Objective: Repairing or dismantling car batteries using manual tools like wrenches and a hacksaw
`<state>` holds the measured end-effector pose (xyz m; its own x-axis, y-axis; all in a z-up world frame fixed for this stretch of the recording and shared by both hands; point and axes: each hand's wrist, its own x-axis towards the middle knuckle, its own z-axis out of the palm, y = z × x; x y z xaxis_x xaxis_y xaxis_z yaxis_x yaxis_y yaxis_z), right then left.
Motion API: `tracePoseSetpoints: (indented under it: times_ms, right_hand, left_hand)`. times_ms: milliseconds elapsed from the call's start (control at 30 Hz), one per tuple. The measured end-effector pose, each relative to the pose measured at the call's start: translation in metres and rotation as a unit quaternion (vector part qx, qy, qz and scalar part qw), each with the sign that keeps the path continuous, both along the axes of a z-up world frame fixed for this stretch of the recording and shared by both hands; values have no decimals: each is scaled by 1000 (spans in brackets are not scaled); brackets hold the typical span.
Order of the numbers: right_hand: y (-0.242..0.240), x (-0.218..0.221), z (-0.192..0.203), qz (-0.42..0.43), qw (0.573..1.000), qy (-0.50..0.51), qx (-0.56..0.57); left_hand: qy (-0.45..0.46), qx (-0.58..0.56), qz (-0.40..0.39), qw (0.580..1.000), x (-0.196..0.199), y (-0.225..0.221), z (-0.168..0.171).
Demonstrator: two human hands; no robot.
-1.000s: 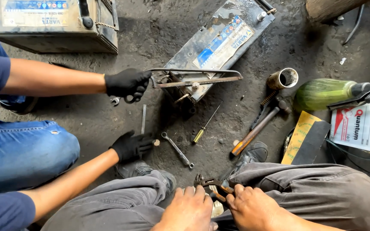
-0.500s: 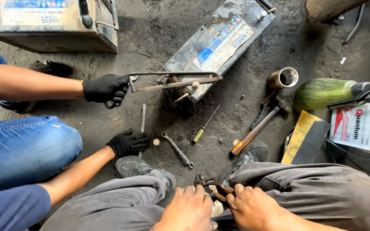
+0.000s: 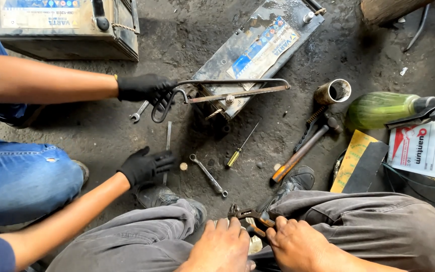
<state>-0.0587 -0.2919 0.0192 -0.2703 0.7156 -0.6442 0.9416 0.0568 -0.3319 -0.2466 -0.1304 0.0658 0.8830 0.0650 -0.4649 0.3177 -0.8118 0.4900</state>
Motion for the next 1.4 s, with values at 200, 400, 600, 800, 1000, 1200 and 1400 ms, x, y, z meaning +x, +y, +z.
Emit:
tracePoseSetpoints:
  times_ms: [200,400,600,800,1000,1200,1400]
  right_hand:
    - [7,1,3,-6,1000,3,-19]
    - [38,7,-16,97,994,6,-49]
    - [57,22,-98,-36,995,-61,69]
    - [79,31,-131,-79,986,-146,29]
    - [42,29,-200,-176,974,-131,-61]
    - [99,-8,-170,-315,949,26,18]
    - [187,-49,-128,-514,801,283,120]
  left_hand:
    - [14,-21,-7,1000,6,9,9]
    - [70,25,5,997,25,72,21]
    - [-176,-30,396,901,64,223,-96]
    - [-56,-48,603,794,36,316,-226]
    - [-48,6,654,755,14,244,-246]
    - [-114,-10,707,697,19,119,-302]
    - [-216,-234,713,625,23,69,-390]
